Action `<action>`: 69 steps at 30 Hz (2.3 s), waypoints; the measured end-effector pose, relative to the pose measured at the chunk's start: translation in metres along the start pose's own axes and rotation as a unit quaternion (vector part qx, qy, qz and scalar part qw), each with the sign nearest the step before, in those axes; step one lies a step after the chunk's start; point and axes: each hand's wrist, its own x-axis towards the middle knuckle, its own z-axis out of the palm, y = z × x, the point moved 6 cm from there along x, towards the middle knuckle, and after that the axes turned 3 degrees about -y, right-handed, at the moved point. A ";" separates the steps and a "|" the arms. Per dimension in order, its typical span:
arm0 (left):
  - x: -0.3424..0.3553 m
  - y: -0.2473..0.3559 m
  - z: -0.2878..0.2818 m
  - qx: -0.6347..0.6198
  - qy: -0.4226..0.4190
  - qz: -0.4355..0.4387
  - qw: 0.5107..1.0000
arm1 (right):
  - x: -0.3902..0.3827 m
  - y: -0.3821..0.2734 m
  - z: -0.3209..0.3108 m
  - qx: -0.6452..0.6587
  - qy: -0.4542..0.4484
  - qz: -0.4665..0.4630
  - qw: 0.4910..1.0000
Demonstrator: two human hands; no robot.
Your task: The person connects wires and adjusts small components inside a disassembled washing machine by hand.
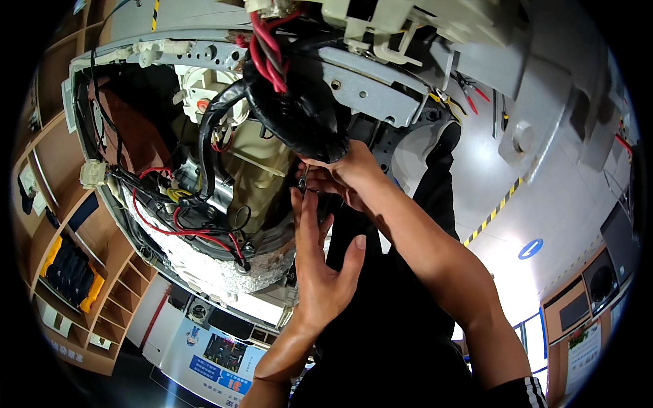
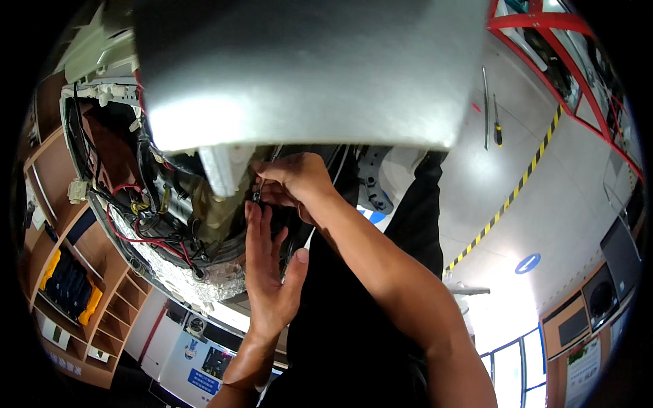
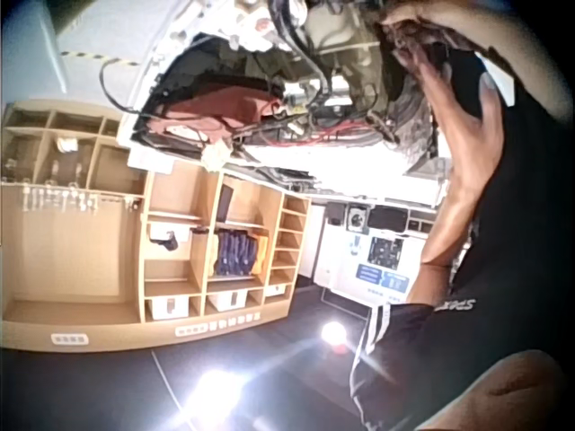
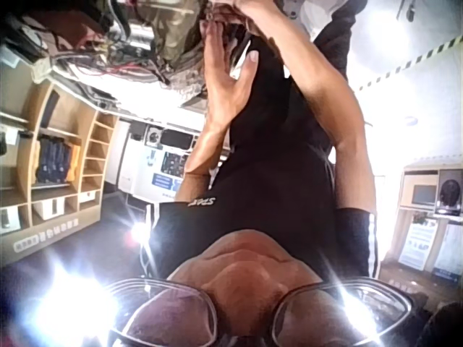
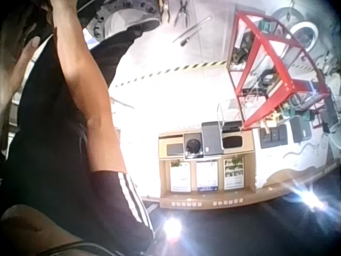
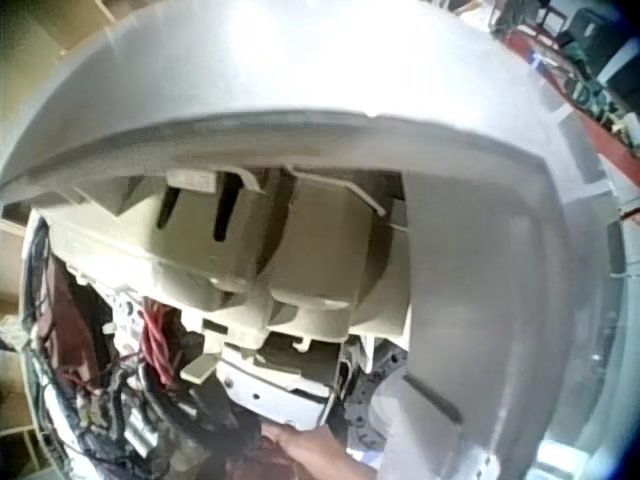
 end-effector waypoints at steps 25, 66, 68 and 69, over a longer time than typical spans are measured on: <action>0.010 0.009 0.002 -0.004 0.016 0.018 1.000 | 0.000 0.004 0.006 0.063 0.025 0.010 0.998; -0.006 0.005 0.012 0.097 -0.012 0.012 0.995 | 0.001 0.005 0.000 0.003 -0.002 -0.011 1.000; -0.009 0.003 0.013 0.098 -0.017 0.010 0.995 | 0.004 0.007 0.000 0.020 0.009 -0.008 1.000; -0.010 0.000 0.014 0.097 -0.020 0.009 0.995 | 0.007 0.008 0.001 0.053 -0.015 -0.010 0.998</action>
